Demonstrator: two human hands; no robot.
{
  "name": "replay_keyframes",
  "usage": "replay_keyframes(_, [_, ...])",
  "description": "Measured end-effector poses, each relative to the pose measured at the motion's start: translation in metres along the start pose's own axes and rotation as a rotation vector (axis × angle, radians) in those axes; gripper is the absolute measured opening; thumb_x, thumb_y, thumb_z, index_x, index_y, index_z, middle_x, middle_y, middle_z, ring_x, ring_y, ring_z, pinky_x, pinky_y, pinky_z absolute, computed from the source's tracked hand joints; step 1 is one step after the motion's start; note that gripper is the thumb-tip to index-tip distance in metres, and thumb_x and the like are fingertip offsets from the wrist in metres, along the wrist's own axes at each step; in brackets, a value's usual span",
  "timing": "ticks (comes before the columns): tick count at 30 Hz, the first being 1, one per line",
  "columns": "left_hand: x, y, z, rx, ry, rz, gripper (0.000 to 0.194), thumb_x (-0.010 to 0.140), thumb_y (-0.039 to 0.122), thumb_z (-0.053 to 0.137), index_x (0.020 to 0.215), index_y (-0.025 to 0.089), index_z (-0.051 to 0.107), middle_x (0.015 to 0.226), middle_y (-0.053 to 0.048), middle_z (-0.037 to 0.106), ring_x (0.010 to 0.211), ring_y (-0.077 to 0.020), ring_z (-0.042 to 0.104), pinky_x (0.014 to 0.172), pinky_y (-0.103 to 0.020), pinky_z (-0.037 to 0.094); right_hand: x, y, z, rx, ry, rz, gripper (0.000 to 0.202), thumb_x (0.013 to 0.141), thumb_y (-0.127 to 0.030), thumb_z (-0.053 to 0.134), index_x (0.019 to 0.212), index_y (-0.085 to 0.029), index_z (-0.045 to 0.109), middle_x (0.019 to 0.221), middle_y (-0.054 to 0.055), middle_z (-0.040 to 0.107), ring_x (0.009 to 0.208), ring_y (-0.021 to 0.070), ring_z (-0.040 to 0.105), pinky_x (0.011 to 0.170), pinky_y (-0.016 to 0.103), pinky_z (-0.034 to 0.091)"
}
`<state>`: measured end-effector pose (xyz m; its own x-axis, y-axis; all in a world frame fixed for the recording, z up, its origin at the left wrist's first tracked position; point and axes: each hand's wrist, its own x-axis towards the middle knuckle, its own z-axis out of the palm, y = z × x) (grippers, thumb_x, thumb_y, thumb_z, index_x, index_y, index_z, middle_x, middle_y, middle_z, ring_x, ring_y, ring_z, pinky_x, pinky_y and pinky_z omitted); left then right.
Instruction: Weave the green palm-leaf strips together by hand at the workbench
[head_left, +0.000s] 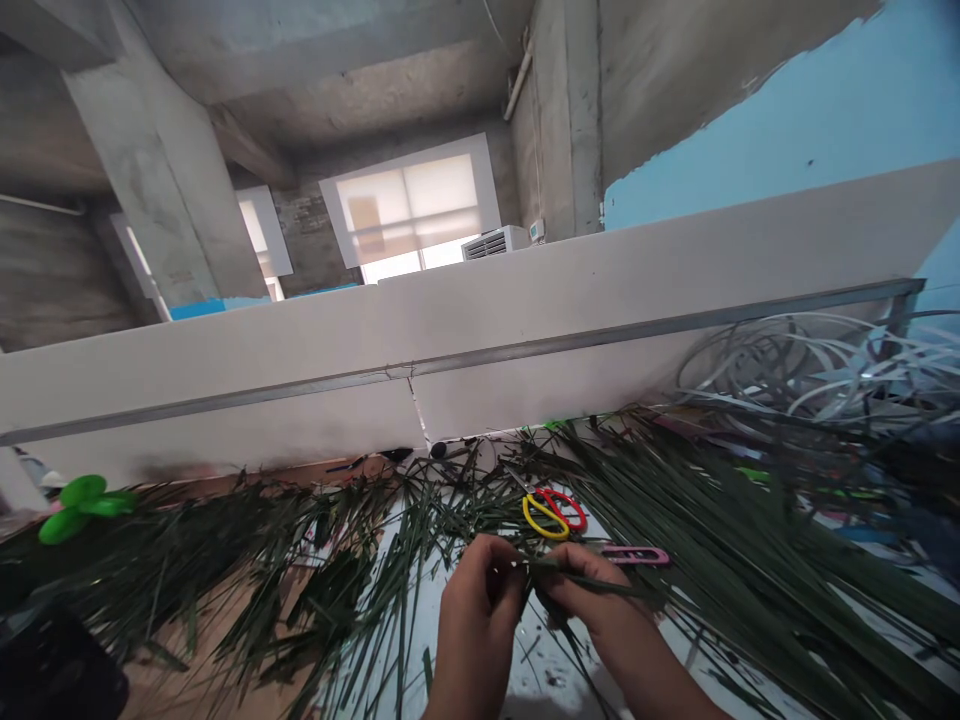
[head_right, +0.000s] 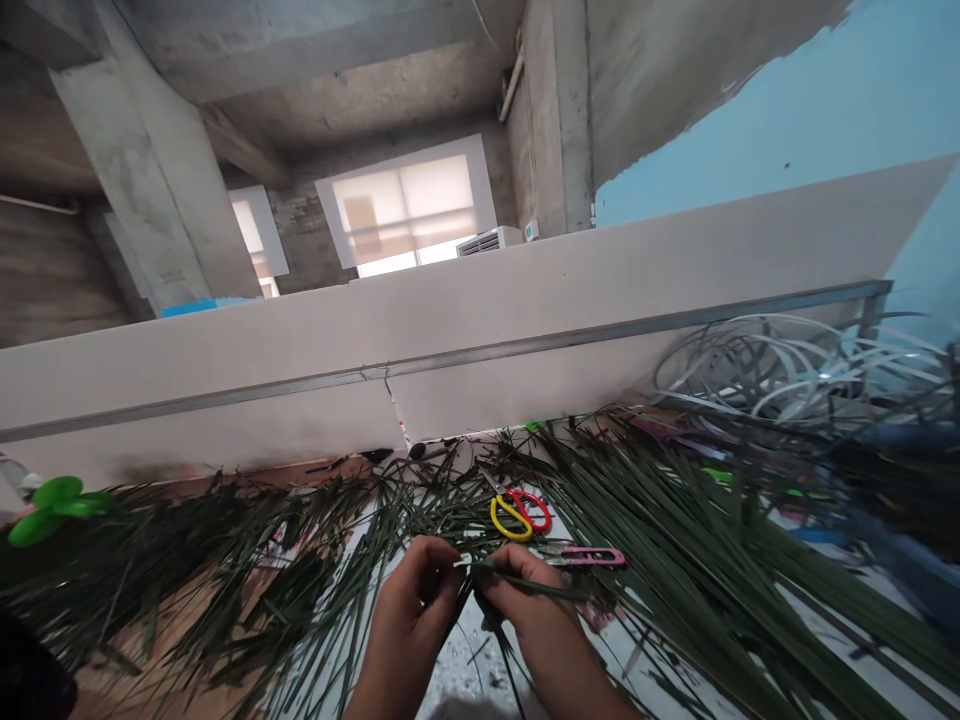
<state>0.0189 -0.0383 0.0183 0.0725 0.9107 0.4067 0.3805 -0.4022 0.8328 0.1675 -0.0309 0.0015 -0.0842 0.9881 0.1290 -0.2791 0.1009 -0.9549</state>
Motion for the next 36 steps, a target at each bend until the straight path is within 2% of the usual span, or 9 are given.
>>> replay_keyframes(4, [-0.001, 0.0, 0.001, 0.092, 0.022, 0.089, 0.015, 0.09, 0.02, 0.053, 0.076, 0.021, 0.059, 0.076, -0.001, 0.059, 0.07, -0.0168, 0.055, 0.063, -0.024, 0.04, -0.002, 0.005, 0.0, 0.005, -0.026, -0.014, 0.011, 0.075, -0.028, 0.067, 0.072, -0.019, 0.063, 0.063, -0.004, 0.054, 0.06, 0.0135, 0.045, 0.057, 0.025, 0.038])
replay_keyframes(9, [-0.004, 0.004, 0.002, 0.18, -0.01, 0.209, 0.019, 0.093, 0.016, 0.047, 0.086, 0.023, 0.063, 0.091, -0.005, 0.061, 0.079, -0.0178, 0.061, 0.07, -0.025, 0.046, -0.001, 0.006, 0.002, 0.013, 0.002, 0.009, 0.007, 0.072, -0.025, 0.066, 0.071, -0.019, 0.062, 0.063, -0.004, 0.054, 0.06, 0.013, 0.045, 0.057, 0.025, 0.038])
replay_keyframes(12, [-0.007, 0.004, 0.003, 0.275, -0.024, 0.282, 0.019, 0.089, 0.013, 0.05, 0.095, 0.023, 0.064, 0.102, -0.008, 0.061, 0.084, -0.0192, 0.064, 0.075, -0.026, 0.049, -0.003, 0.003, 0.004, 0.033, 0.026, 0.035, 0.004, 0.07, -0.023, 0.065, 0.071, -0.019, 0.062, 0.065, -0.004, 0.055, 0.062, 0.0134, 0.046, 0.058, 0.025, 0.039])
replay_keyframes(15, [-0.007, 0.001, 0.004, 0.346, 0.003, 0.348, 0.024, 0.087, 0.01, 0.052, 0.104, 0.023, 0.064, 0.104, -0.009, 0.063, 0.088, -0.0203, 0.066, 0.077, -0.027, 0.051, -0.004, 0.001, 0.004, 0.04, 0.027, 0.043, 0.009, 0.071, -0.026, 0.067, 0.069, -0.019, 0.062, 0.064, -0.004, 0.055, 0.062, 0.0138, 0.047, 0.059, 0.025, 0.039])
replay_keyframes(19, [-0.006, -0.002, 0.007, 0.382, 0.055, 0.407, 0.023, 0.091, 0.01, 0.049, 0.1, 0.023, 0.065, 0.096, -0.007, 0.067, 0.082, -0.018, 0.067, 0.073, -0.025, 0.053, -0.004, 0.003, 0.002, 0.021, 0.036, 0.045, 0.021, 0.071, -0.034, 0.073, 0.065, -0.018, 0.061, 0.06, -0.004, 0.054, 0.059, 0.0131, 0.046, 0.056, 0.025, 0.037])
replay_keyframes(22, [-0.004, -0.003, 0.005, 0.316, 0.062, 0.387, 0.024, 0.093, 0.014, 0.05, 0.109, 0.025, 0.065, 0.098, -0.006, 0.068, 0.084, -0.0174, 0.068, 0.074, -0.025, 0.054, 0.0, 0.003, 0.0, 0.064, 0.039, 0.069, 0.026, 0.067, -0.039, 0.076, 0.064, -0.018, 0.062, 0.055, -0.004, 0.053, 0.055, 0.0128, 0.046, 0.054, 0.025, 0.038])
replay_keyframes(26, [0.002, -0.011, -0.004, 0.277, 0.072, 0.289, 0.031, 0.094, 0.015, 0.048, 0.121, 0.025, 0.06, 0.103, -0.006, 0.07, 0.089, -0.018, 0.068, 0.076, -0.027, 0.054, 0.007, 0.001, -0.005, 0.086, 0.12, 0.065, 0.025, 0.064, -0.04, 0.078, 0.065, -0.018, 0.065, 0.058, -0.003, 0.057, 0.055, 0.0135, 0.05, 0.055, 0.026, 0.041])
replay_keyframes(31, [0.012, -0.027, -0.018, 0.405, 0.133, 0.269, 0.017, 0.095, 0.022, 0.05, 0.103, 0.023, 0.065, 0.093, -0.004, 0.073, 0.083, -0.02, 0.069, 0.075, -0.03, 0.051, 0.012, 0.002, -0.008, 0.11, 0.16, 0.067, 0.028, 0.06, -0.042, 0.08, 0.066, -0.018, 0.066, 0.053, -0.004, 0.054, 0.049, 0.013, 0.048, 0.05, 0.027, 0.04])
replay_keyframes(36, [0.013, -0.024, -0.021, 0.411, 0.228, 0.222, 0.015, 0.094, 0.024, 0.05, 0.087, 0.022, 0.064, 0.082, -0.002, 0.068, 0.071, -0.0187, 0.063, 0.067, -0.029, 0.045, 0.0, 0.0, 0.001, 0.029, 0.047, 0.012, 0.022, 0.068, -0.037, 0.075, 0.066, -0.018, 0.064, 0.059, -0.004, 0.055, 0.056, 0.0127, 0.048, 0.054, 0.025, 0.041])
